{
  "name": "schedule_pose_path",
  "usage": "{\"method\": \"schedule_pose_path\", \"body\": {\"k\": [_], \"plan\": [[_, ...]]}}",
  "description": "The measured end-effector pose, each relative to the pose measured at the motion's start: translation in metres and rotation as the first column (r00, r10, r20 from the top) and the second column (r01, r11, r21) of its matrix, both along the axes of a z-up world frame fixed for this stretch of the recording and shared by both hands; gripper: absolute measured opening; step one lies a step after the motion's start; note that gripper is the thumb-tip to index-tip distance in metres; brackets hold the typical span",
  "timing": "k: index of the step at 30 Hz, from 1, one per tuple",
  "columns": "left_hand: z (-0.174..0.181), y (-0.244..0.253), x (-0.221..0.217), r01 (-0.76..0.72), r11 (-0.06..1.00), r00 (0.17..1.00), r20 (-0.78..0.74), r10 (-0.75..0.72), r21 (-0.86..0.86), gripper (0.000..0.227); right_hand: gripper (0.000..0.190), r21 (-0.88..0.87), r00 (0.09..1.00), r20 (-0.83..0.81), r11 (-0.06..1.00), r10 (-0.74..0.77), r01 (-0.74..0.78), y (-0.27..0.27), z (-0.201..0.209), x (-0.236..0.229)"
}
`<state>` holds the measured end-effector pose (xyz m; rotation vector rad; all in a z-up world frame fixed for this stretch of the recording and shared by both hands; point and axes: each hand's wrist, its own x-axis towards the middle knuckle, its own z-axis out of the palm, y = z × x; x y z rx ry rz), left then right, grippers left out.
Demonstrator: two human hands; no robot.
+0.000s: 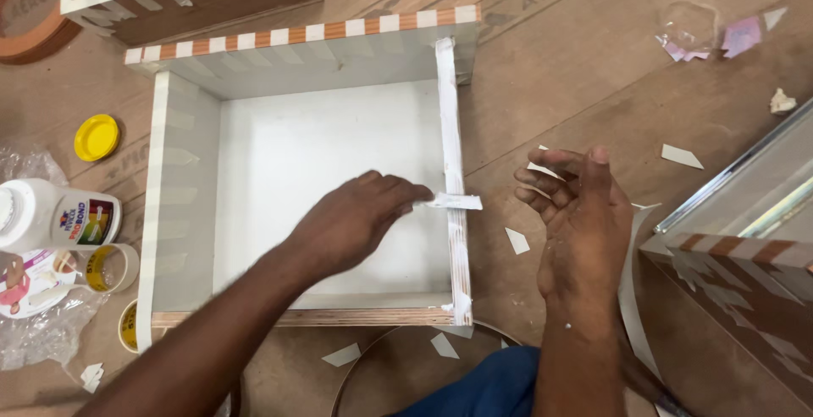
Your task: The person applies glue to the edges of a wooden drawer using a brush, then attaches white edge banding strips to the sides. They use masking tape to secure the strips in place while the glue sets.
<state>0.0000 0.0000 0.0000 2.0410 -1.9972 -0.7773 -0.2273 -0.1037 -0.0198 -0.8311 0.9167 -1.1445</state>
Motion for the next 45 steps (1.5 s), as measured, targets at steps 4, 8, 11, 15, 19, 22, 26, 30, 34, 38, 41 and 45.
{"method": "schedule_pose_path", "body": {"k": [4, 8, 11, 15, 19, 22, 26, 30, 34, 38, 41, 45], "plan": [[-0.014, -0.010, -0.006, -0.292, 0.955, 0.902, -0.345, 0.258, -0.051, 0.034, 0.051, 0.010, 1.000, -0.008, 1.000, -0.015, 0.016, 0.002, 0.000, -0.003], [-0.028, -0.008, -0.008, -0.280, 0.950, 0.940, -0.242, 0.241, -0.140, 0.032, 0.050, 0.002, 1.000, 0.012, 1.000, -0.010, 0.010, 0.001, 0.003, -0.001], [-0.029, 0.021, -0.012, -0.128, 0.984, 0.991, -0.063, 0.121, -0.123, 0.031, 0.050, -0.010, 1.000, 0.018, 1.000, -0.019, 0.019, 0.000, -0.001, -0.007], [0.002, 0.046, -0.008, 0.007, 0.981, 0.997, -0.069, -0.021, -0.193, 0.030, 0.050, -0.004, 1.000, 0.020, 1.000, -0.007, 0.007, 0.000, -0.001, -0.002], [0.009, -0.004, 0.011, -0.245, 0.946, 0.968, -0.114, 0.225, -0.210, 0.031, 0.052, -0.028, 0.999, -0.037, 1.000, 0.002, -0.003, 0.002, -0.004, 0.000], [0.002, -0.024, 0.008, -0.285, 0.945, 0.956, -0.113, 0.270, -0.158, 0.033, 0.052, -0.022, 0.999, -0.043, 1.000, -0.004, 0.003, 0.003, -0.001, -0.002], [-0.018, 0.011, -0.004, -0.046, 0.949, 0.998, -0.056, 0.030, -0.312, 0.035, 0.052, -0.001, 0.998, -0.059, 1.000, -0.025, 0.025, 0.000, 0.001, -0.005], [-0.017, 0.078, -0.028, 0.179, 0.979, 0.983, -0.020, -0.182, -0.100, 0.050, 0.053, -0.016, 0.998, -0.053, 1.000, -0.016, 0.015, 0.001, 0.002, -0.005], [-0.008, 0.095, -0.026, 0.062, 0.988, 0.986, -0.143, -0.082, -0.139, 0.033, 0.054, -0.020, 0.999, -0.044, 1.000, 0.003, -0.004, 0.003, 0.000, -0.003], [-0.030, 0.034, 0.006, -0.531, 0.846, 0.768, -0.452, 0.454, -0.052, 0.031, 0.053, -0.028, 0.999, -0.036, 1.000, 0.008, -0.009, 0.003, -0.002, -0.003], [-0.051, -0.041, 0.040, -0.587, 0.763, 0.735, -0.573, 0.363, -0.270, 0.025, 0.054, -0.036, 0.998, -0.056, 0.999, 0.007, -0.009, 0.004, -0.002, -0.002], [-0.067, -0.099, 0.058, -0.675, 0.725, 0.638, -0.603, 0.480, -0.138, 0.025, 0.055, -0.019, 0.997, -0.077, 1.000, -0.003, 0.002, 0.001, -0.003, -0.001]]}}
